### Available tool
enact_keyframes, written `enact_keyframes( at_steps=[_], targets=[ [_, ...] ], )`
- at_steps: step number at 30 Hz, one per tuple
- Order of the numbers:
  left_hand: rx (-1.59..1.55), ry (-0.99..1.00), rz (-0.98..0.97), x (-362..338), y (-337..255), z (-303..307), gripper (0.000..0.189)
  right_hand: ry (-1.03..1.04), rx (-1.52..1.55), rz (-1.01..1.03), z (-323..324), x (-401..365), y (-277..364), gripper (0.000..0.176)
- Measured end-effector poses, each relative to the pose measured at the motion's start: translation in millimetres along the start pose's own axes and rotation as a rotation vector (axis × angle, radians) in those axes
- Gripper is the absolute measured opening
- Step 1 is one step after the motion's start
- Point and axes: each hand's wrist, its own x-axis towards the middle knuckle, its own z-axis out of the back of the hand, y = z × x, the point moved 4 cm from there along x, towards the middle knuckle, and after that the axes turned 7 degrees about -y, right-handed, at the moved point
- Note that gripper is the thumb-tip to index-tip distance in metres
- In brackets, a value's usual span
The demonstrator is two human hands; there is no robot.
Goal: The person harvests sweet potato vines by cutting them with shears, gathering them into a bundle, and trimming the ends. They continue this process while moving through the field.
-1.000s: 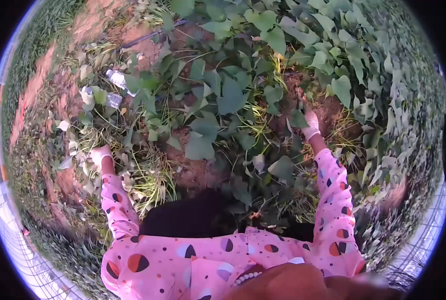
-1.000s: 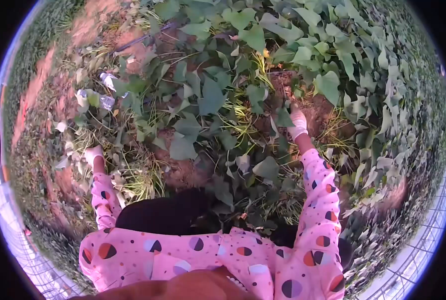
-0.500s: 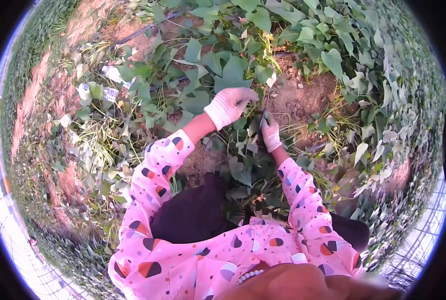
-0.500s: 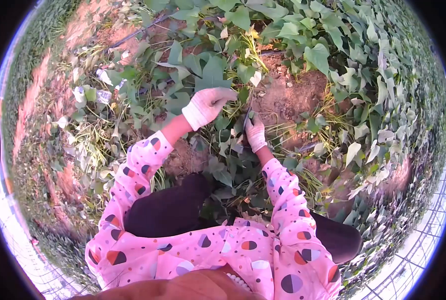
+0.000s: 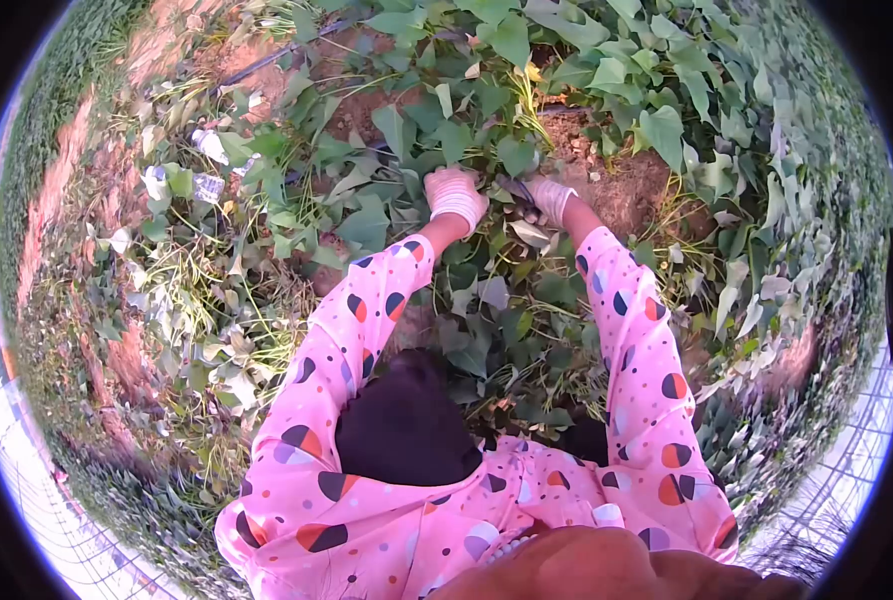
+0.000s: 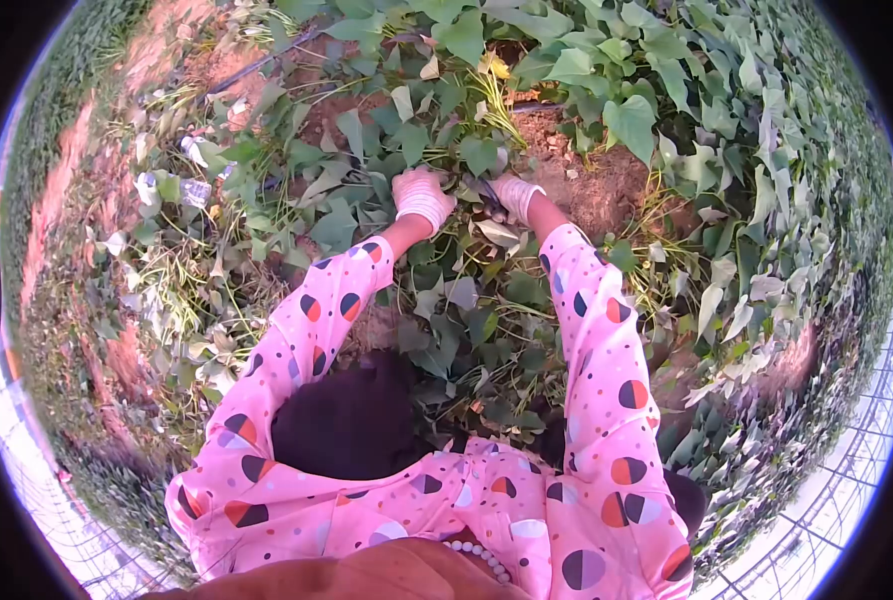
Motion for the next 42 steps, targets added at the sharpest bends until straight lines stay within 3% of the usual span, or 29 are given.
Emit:
enact_keyframes(
  at_steps=[3, 5, 6, 8, 9, 11, 12, 13, 14, 16, 17, 19, 20, 21, 22, 23, 24, 26, 27, 29, 31, 32, 33, 34, 36, 38, 39, 41, 42],
  targets=[
    [-0.043, -0.035, 0.021, 2.0, 4.5, -4.7, 0.038, 0.018, -0.022, -0.010, -4.2, 24.3, -14.2, 0.052],
    [-0.190, -0.064, 0.065, 5.2, 10.9, -5.5, 0.037, -0.189, -0.150, 0.327, -4.5, 49.3, -31.7, 0.051],
    [-0.192, -0.062, 0.067, 3.4, 14.0, -5.0, 0.037, -0.262, -0.494, 0.508, -4.8, 37.3, -32.1, 0.044],
    [-0.438, -0.253, 0.128, -3.4, 28.1, 6.4, 0.037, -0.443, -0.683, 0.639, -6.1, 26.2, -65.3, 0.024],
    [-0.629, -0.473, 0.095, -13.9, 38.3, 19.4, 0.027, -0.593, -0.840, 0.797, -8.5, 5.9, -85.2, 0.026],
    [-1.053, -0.609, 0.164, -32.3, 70.3, 42.7, 0.023, -0.644, -0.916, 0.884, -18.5, -7.0, -140.1, 0.036],
    [-1.249, -0.552, 0.257, -38.9, 93.8, 50.9, 0.020, -0.602, -0.885, 0.838, -23.7, -18.9, -165.9, 0.031],
    [-1.477, -0.682, 0.345, -55.5, 106.1, 85.5, 0.012, -0.560, -0.853, 0.793, -31.8, -31.7, -186.6, 0.028],
    [-1.517, -0.860, 0.294, -64.3, 137.3, 106.5, 0.013, -0.556, -0.647, 0.749, -38.9, -46.5, -198.6, 0.028],
    [-1.678, -1.122, 0.545, -98.5, 182.6, 172.7, 0.015, -0.511, -0.368, 0.530, -46.4, -75.9, -204.3, 0.045],
    [-1.613, -1.339, 0.376, -109.5, 215.8, 194.4, 0.013, -0.508, -0.361, 0.534, -42.1, -87.2, -193.7, 0.045],
    [-1.413, -1.595, 0.253, -143.0, 227.6, 249.1, 0.012, -0.520, -0.154, 0.461, -30.8, -95.9, -180.3, 0.039],
    [-1.440, -1.558, 0.184, -152.7, 221.0, 263.2, 0.010, -0.577, -0.064, 0.617, -25.5, -84.1, -184.9, 0.033],
    [-1.468, -1.523, 0.115, -159.7, 215.9, 270.9, 0.009, -0.640, -0.192, 0.621, -16.5, -80.8, -177.6, 0.024],
    [-1.450, -1.351, 0.002, -157.9, 209.4, 269.0, 0.008, -0.679, -0.413, 0.726, -13.2, -76.3, -164.5, 0.025],
    [-1.472, -1.114, 0.071, -152.5, 170.3, 266.8, 0.005, -0.715, -0.638, 0.827, -10.6, -70.0, -152.3, 0.026],
    [-1.313, -0.886, 0.076, -145.7, 149.4, 251.6, 0.003, -0.719, -0.642, 0.832, -5.8, -68.0, -133.0, 0.026],
    [-1.038, -0.409, 0.096, -123.7, 84.4, 214.9, 0.012, -0.442, -0.592, 0.711, -3.9, -60.6, -87.4, 0.031],
    [-0.897, -0.221, 0.025, -109.9, 57.5, 191.5, 0.019, -0.443, -0.719, 0.706, -0.6, -40.2, -77.1, 0.037],
    [-0.666, -0.058, -0.304, -74.2, 15.7, 127.4, 0.027, -0.428, -0.757, 0.740, 6.7, -19.5, -44.6, 0.040],
    [-0.551, 0.042, -0.132, -33.2, -2.5, 48.6, 0.034, -0.470, -0.875, 0.889, 18.7, -5.8, -17.0, 0.049],
    [-0.421, 0.058, -0.073, -22.0, -4.8, 35.2, 0.036, -0.503, -0.794, 0.804, 33.5, 17.2, -19.4, 0.050],
    [-0.294, 0.074, -0.012, -12.8, -2.4, 22.8, 0.038, -0.589, -0.698, 0.558, 44.5, 14.9, -12.0, 0.048],
    [-0.242, -0.037, 0.022, -0.8, 15.2, -8.7, 0.035, -0.605, -0.679, 0.598, 50.2, 26.5, -16.1, 0.043],
    [-0.322, -0.090, 0.066, -0.3, 43.2, -18.3, 0.036, -0.621, -0.669, 0.638, 58.0, 54.3, -40.4, 0.038],
    [-0.419, -0.095, 0.121, -3.7, 60.9, -20.3, 0.034, -0.618, -0.849, 0.880, 46.2, 67.1, -59.1, 0.036],
    [-0.411, -0.093, 0.121, -4.4, 62.2, -16.4, 0.034, -0.617, -0.840, 0.882, 44.3, 66.6, -69.7, 0.036],
    [-0.482, -0.099, 0.156, -7.8, 64.6, -12.6, 0.035, -0.626, -1.083, 1.018, 31.0, 55.2, -93.8, 0.038],
    [-0.522, -0.163, 0.130, -5.8, 66.8, -15.3, 0.035, -0.610, -1.047, 0.960, 26.1, 41.4, -92.7, 0.028]
  ],
)
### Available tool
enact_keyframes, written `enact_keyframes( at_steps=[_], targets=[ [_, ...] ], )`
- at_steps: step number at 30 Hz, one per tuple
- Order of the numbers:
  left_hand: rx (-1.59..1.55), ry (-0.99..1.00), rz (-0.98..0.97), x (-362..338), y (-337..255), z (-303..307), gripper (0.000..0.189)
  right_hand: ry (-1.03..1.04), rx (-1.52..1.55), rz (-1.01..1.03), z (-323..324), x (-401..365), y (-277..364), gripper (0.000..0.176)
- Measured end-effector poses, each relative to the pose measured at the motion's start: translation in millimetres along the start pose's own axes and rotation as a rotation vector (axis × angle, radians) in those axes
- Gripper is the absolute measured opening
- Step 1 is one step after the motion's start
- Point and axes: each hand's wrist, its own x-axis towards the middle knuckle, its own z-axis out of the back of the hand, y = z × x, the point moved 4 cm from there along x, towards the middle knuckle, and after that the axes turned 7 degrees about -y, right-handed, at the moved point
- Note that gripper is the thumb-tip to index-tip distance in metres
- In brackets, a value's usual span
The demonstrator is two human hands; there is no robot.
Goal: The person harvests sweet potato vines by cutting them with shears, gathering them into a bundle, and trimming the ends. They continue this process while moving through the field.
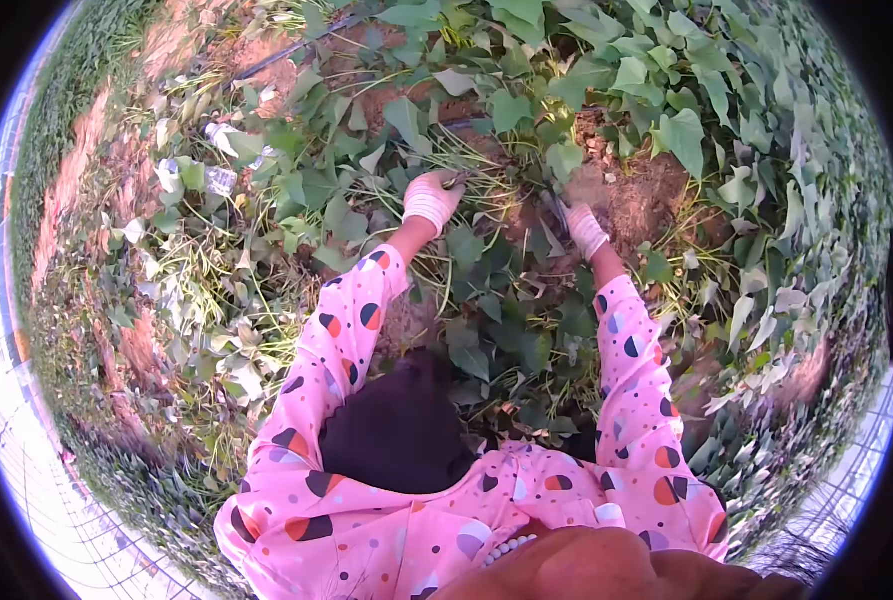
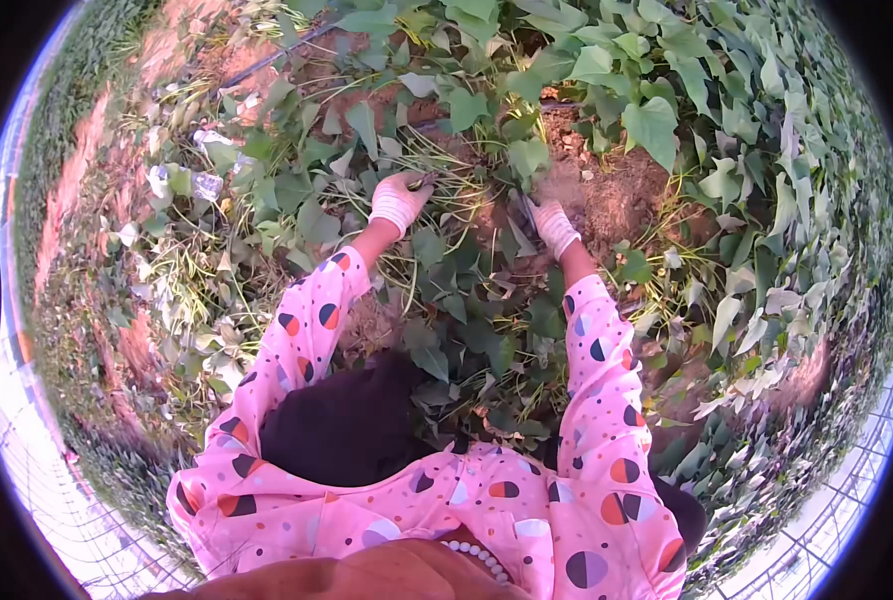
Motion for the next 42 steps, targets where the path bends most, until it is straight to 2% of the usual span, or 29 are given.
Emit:
enact_keyframes(
  at_steps=[1, 3, 4, 5, 7, 10, 12, 13, 15, 17, 19, 20, 23, 24, 26, 27, 28, 29, 30, 31, 32, 34, 35, 36, 38, 39, 40, 41, 42],
  targets=[
    [-0.002, 0.002, 0.006, 1.6, 4.6, -3.4, 0.035, 0.006, 0.000, 0.002, 12.1, -4.9, 10.6, 0.028],
    [-0.071, -0.029, 0.013, 5.6, 1.5, 1.9, 0.035, 0.330, 1.256, -0.807, 21.0, -17.5, 28.8, 0.031],
    [-0.033, -0.075, -0.015, 1.8, -9.8, 8.6, 0.039, 0.274, 1.286, -0.799, 22.2, -18.1, 34.4, 0.047],
    [-0.032, -0.075, -0.017, -3.2, -26.1, 17.4, 0.039, 0.272, 1.287, -0.800, 19.0, -17.9, 30.9, 0.047],
    [0.031, 0.125, -0.063, -11.5, -61.2, 23.9, 0.040, 0.477, 1.268, -0.875, 2.5, -18.9, 23.3, 0.054],
    [0.356, 0.303, -0.236, -14.7, -91.7, 1.5, 0.055, 0.554, 1.221, -0.983, 10.8, -15.1, 19.6, 0.059],
    [0.556, 0.419, -0.295, -17.5, -104.1, -8.2, 0.058, 0.545, 1.202, -0.981, 47.6, -10.9, 30.7, 0.059],
    [0.552, 0.417, -0.292, -18.6, -105.1, -10.7, 0.058, 0.536, 1.181, -0.977, 59.8, -8.6, 33.4, 0.059],
    [0.704, 0.471, -0.325, -22.4, -102.0, -19.0, 0.061, 0.529, 1.169, -0.936, 50.0, -10.0, 27.3, 0.057],
    [0.706, 0.471, -0.340, -21.4, -90.3, -29.6, 0.057, 0.589, 1.139, -0.870, 44.0, -12.0, 23.1, 0.056],
    [0.723, 0.389, -0.321, -15.1, -71.1, -45.7, 0.051, 0.609, 1.112, -0.901, 35.8, -10.9, 19.2, 0.055],
    [0.706, 0.403, -0.308, -15.7, -75.2, -39.8, 0.047, 0.628, 1.222, -0.980, 17.9, -11.0, 17.1, 0.055],
    [0.581, 0.341, -0.295, -20.7, -91.0, -22.7, 0.049, 0.701, 1.282, -0.984, -17.6, 2.2, 11.4, 0.053],
    [0.581, 0.344, -0.300, -20.1, -98.2, -19.2, 0.049, 0.595, 1.321, -0.904, -26.4, 8.2, 16.0, 0.053],
    [0.647, 0.466, -0.247, -19.7, -108.5, -19.7, 0.052, 0.502, 1.310, -0.934, -29.2, 8.5, 14.2, 0.043],
    [0.642, 0.466, -0.258, -19.6, -106.3, -24.7, 0.052, 0.477, 0.975, -0.503, -21.2, 13.1, 20.6, 0.030],
    [0.672, 0.451, -0.306, -19.4, -99.5, -32.9, 0.053, 0.334, 0.582, -0.152, -10.6, 15.9, 27.5, 0.017],
    [0.702, 0.435, -0.356, -18.6, -97.1, -39.5, 0.054, 0.524, 0.396, -0.250, 15.9, 15.4, 41.2, 0.012],
    [0.709, 0.431, -0.319, -18.7, -97.7, -41.4, 0.049, 0.470, 0.465, -0.295, 3.6, 11.0, 38.3, 0.011],
    [0.708, 0.429, -0.331, -20.0, -94.3, -46.4, 0.049, -0.034, 0.082, 0.111, 12.1, 2.3, 45.6, 0.016],
    [0.684, 0.371, -0.339, -20.3, -86.9, -50.6, 0.047, -0.048, 0.448, -0.070, 18.1, -7.3, 42.4, 0.021],
    [0.646, 0.344, -0.306, -17.4, -73.3, -47.2, 0.041, -0.077, 0.728, -0.279, 21.8, -17.1, 30.9, 0.030],
    [0.609, 0.371, -0.239, -17.4, -69.8, -34.5, 0.036, -0.085, 0.642, -0.305, 21.8, -22.4, 19.9, 0.033],
    [0.545, 0.335, -0.194, -14.9, -63.5, -20.8, 0.036, -0.101, 0.472, -0.271, 18.0, -24.5, 6.6, 0.029],
    [0.366, 0.258, -0.109, -6.4, -45.3, 7.4, 0.037, -0.082, -0.087, -0.032, -19.2, -28.3, -38.1, 0.021],
    [0.247, 0.209, -0.068, -3.8, -37.7, 23.9, 0.038, -0.018, -0.218, -0.155, -50.7, -29.0, -63.5, 0.023],
    [0.222, 0.232, -0.058, -4.8, -42.4, 46.2, 0.041, 0.031, -0.092, -0.217, -27.5, -33.2, -71.1, 0.017],
    [0.133, 0.343, 0.032, -9.1, -43.3, 59.7, 0.043, -0.030, 0.095, -0.341, -40.4, -40.3, -85.1, 0.021],
    [0.233, 0.367, -0.042, -7.3, -31.2, 61.5, 0.043, -0.112, 0.285, -0.455, -28.2, -40.4, -83.1, 0.025]
  ],
)
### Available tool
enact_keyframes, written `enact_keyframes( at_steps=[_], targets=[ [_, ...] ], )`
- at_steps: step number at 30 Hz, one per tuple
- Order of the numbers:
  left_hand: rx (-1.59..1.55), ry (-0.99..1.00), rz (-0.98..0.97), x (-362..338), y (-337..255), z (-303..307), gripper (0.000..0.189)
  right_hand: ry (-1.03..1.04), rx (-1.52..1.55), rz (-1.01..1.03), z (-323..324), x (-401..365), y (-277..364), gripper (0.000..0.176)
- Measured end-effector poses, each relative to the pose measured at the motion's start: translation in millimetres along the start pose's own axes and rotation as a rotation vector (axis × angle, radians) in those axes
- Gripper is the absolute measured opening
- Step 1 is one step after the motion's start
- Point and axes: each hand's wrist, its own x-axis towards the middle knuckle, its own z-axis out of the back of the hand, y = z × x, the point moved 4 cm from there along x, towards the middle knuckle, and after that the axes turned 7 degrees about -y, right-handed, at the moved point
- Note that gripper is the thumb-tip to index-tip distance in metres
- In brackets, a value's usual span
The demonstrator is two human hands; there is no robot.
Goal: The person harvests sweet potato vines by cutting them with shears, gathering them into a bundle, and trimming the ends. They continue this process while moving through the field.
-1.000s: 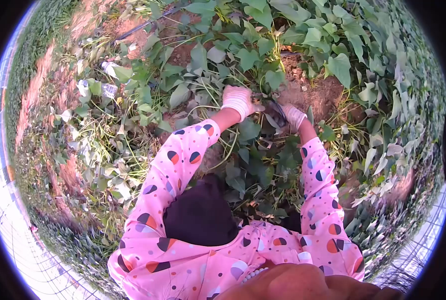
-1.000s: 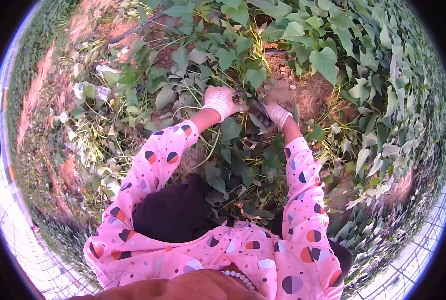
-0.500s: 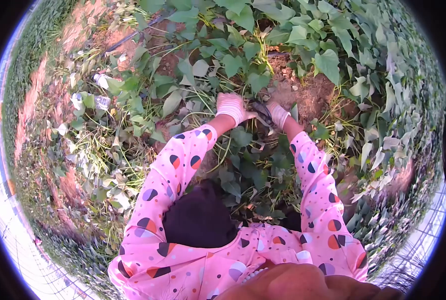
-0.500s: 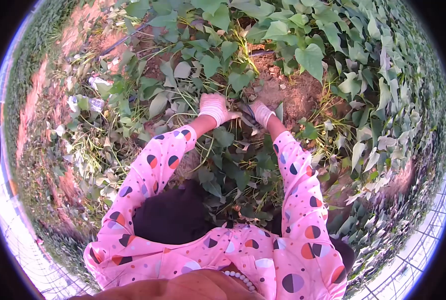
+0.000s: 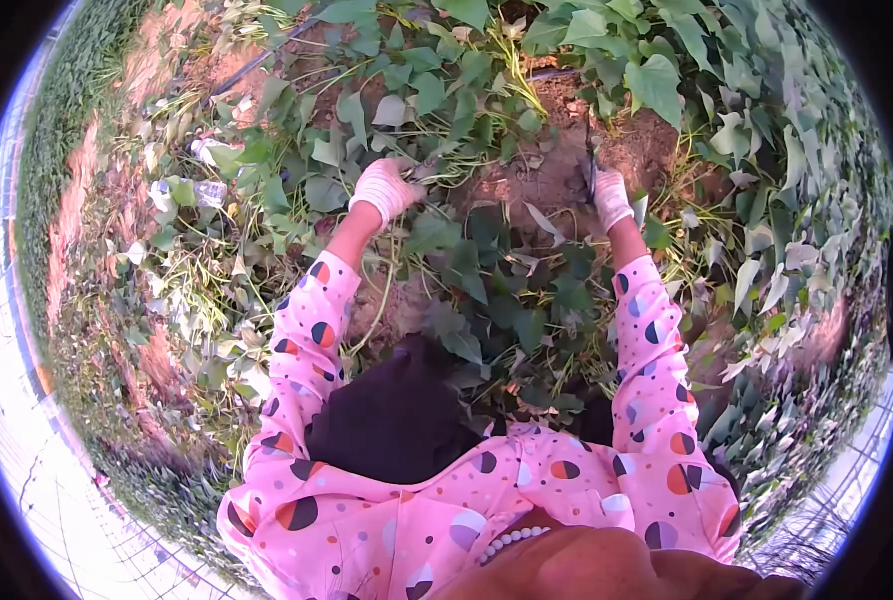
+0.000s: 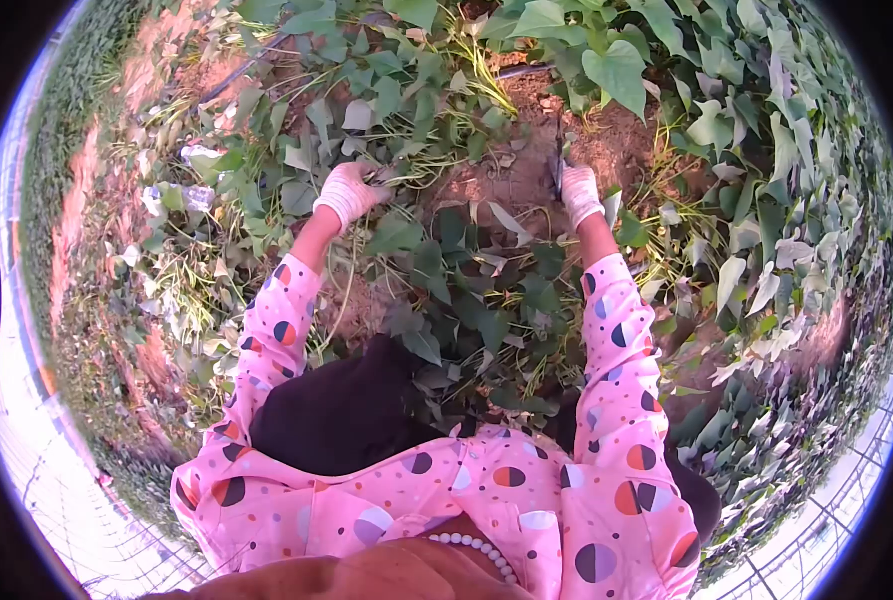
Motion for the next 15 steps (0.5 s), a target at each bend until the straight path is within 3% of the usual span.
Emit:
enact_keyframes(
  at_steps=[1, 2, 3, 4, 6, 8, 9, 11, 13, 14, 15],
  targets=[
    [0.107, 0.022, -0.058, 0.2, 13.5, -0.5, 0.042, -0.049, -0.386, 0.257, 16.2, -9.3, 11.1, 0.027],
    [0.034, 0.077, -0.008, -8.8, 21.3, 9.8, 0.041, -0.032, -0.375, 0.254, 16.7, -23.1, 22.5, 0.027],
    [-0.042, 0.131, 0.043, -19.2, 29.6, 21.0, 0.041, 0.114, -0.130, 0.006, 11.8, -37.4, 21.2, 0.030],
    [-0.118, -0.054, -0.007, -22.1, 45.5, 33.8, 0.041, 0.076, -0.009, -0.011, 8.7, -58.4, 22.3, 0.027],
    [-0.421, -0.328, 0.199, -34.5, 85.6, 68.9, 0.040, 0.002, 0.237, -0.032, 1.3, -99.8, 23.0, 0.027],
    [-0.664, -0.578, 0.201, -62.3, 77.9, 114.1, 0.032, 0.151, 0.830, -0.545, 0.3, -149.9, 41.0, 0.045],
    [-0.716, -0.666, 0.242, -62.6, 102.1, 125.8, 0.029, 0.026, 0.355, -0.250, 22.0, -163.1, 47.6, 0.050],
    [-0.789, -0.839, 0.239, -78.0, 106.9, 150.2, 0.025, -0.005, 0.581, -0.465, 25.0, -200.6, 29.7, 0.052],
    [-1.067, -1.002, 0.172, -99.4, 92.4, 166.6, 0.014, 0.157, 0.329, -0.557, 56.5, -204.9, 16.4, 0.049],
    [-1.177, -1.092, 0.187, -106.1, 95.1, 173.5, 0.011, 0.108, 0.377, -0.471, 68.9, -206.2, 8.4, 0.047],
    [-1.264, -1.095, 0.174, -112.1, 100.6, 177.8, 0.011, 0.099, 0.425, -0.557, 86.0, -207.4, 5.6, 0.046]
  ],
)
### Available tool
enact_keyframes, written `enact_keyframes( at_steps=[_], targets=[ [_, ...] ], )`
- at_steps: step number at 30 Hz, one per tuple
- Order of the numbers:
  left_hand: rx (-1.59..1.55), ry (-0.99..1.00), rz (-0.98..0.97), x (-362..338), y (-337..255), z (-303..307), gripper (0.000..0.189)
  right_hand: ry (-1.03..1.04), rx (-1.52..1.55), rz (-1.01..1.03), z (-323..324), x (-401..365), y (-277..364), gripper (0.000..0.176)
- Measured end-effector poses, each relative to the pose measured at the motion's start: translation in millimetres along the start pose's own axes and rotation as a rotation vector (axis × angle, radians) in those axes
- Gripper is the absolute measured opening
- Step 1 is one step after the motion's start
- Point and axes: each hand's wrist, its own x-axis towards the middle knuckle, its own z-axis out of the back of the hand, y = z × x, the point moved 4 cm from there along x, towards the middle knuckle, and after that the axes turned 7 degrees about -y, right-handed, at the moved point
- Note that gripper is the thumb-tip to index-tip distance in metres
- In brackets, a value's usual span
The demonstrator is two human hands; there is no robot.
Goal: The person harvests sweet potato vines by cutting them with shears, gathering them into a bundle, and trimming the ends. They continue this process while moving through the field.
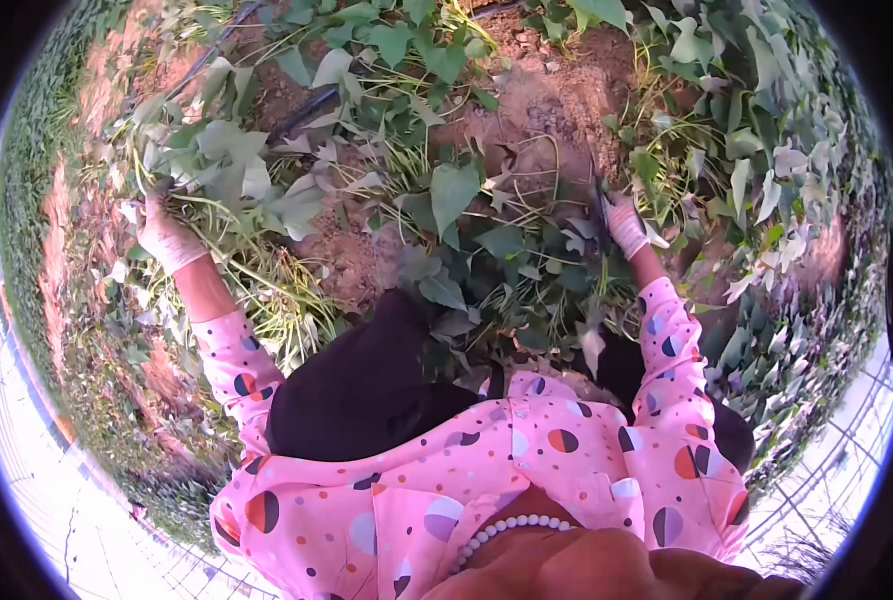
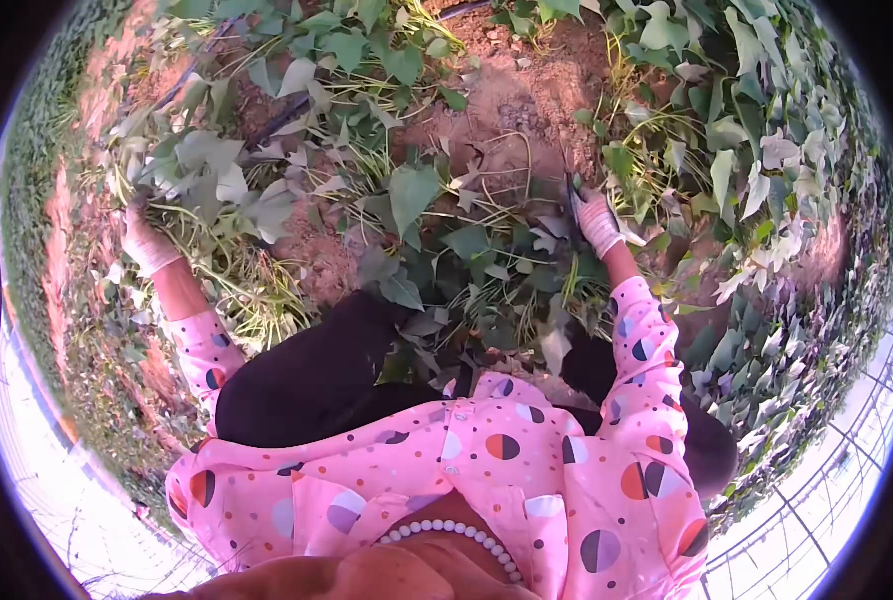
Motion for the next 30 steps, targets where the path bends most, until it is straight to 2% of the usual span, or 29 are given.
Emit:
enact_keyframes(
  at_steps=[2, 3, 4, 6, 7, 8, 9, 10, 12, 14, 15, 16, 20, 22, 24, 26, 27, 30],
  targets=[
    [-0.050, 0.091, -0.002, 10.1, -0.9, 13.8, 0.014, -0.048, -0.134, 0.170, 32.2, -8.9, 2.1, 0.048],
    [-0.066, 0.140, 0.065, 5.2, 0.5, 16.5, 0.017, 0.046, -0.305, 0.135, 44.6, -9.9, -7.4, 0.049],
    [-0.078, 0.147, 0.071, 0.9, 0.9, 17.7, 0.017, 0.032, -0.312, 0.133, 55.6, -14.3, -13.2, 0.049],
    [0.092, 0.272, -0.010, -21.1, -3.5, 8.8, 0.020, 0.305, -0.539, 0.190, 60.6, -27.9, -22.8, 0.045],
    [0.147, 0.278, -0.067, -34.7, -4.4, 2.6, 0.019, 0.467, -0.545, 0.175, 54.4, -28.1, -42.9, 0.042],
    [0.205, 0.285, -0.124, -48.5, -7.6, -5.7, 0.019, 0.466, -0.547, 0.172, 41.9, -27.1, -55.3, 0.042],
    [0.187, 0.307, -0.115, -53.4, -3.6, -7.6, 0.018, 0.444, -0.568, 0.262, 26.5, -35.0, -44.0, 0.043],
    [0.170, 0.333, -0.104, -55.6, 2.4, -9.7, 0.018, 0.443, -0.650, 0.259, 21.1, -43.8, -38.7, 0.043],
    [0.131, 0.343, -0.065, -56.5, 7.8, -12.0, 0.019, 0.420, -0.854, 0.247, 19.4, -86.9, 43.1, 0.042],
    [0.150, 0.331, -0.056, -64.7, 4.4, -13.4, 0.018, 0.446, -0.977, 0.223, 15.4, -111.4, 80.1, 0.042],
    [0.160, 0.332, -0.045, -69.9, -2.1, -14.5, 0.017, 0.529, -1.071, 0.179, 13.0, -122.7, 80.8, 0.041],
    [0.157, 0.337, -0.052, -71.0, -7.5, -13.7, 0.017, 0.521, -1.065, 0.179, 13.8, -127.3, 77.5, 0.041],
    [0.117, 0.340, -0.109, -89.9, -45.2, -15.8, 0.015, 0.396, -1.103, 0.212, 26.2, -139.2, 67.1, 0.036],
    [0.088, 0.426, -0.214, -109.3, -78.1, -27.0, 0.013, 0.312, -1.080, 0.191, 28.6, -143.2, 80.4, 0.034],
    [0.127, 0.388, -0.300, -128.7, -115.5, -31.9, 0.013, 0.301, -1.085, 0.124, 21.1, -137.4, 77.6, 0.033],
    [0.443, 0.342, -0.551, -140.4, -147.2, -34.4, 0.014, 0.292, -1.123, 0.145, 16.4, -138.5, 81.6, 0.033],
    [0.439, 0.343, -0.570, -147.9, -162.3, -37.0, 0.014, 0.295, -1.118, 0.147, 9.8, -136.7, 75.6, 0.034],
    [0.400, 0.621, -0.833, -194.4, -204.8, -56.6, 0.013, 0.236, -1.035, 0.155, -3.7, -136.2, 68.0, 0.036]
  ],
)
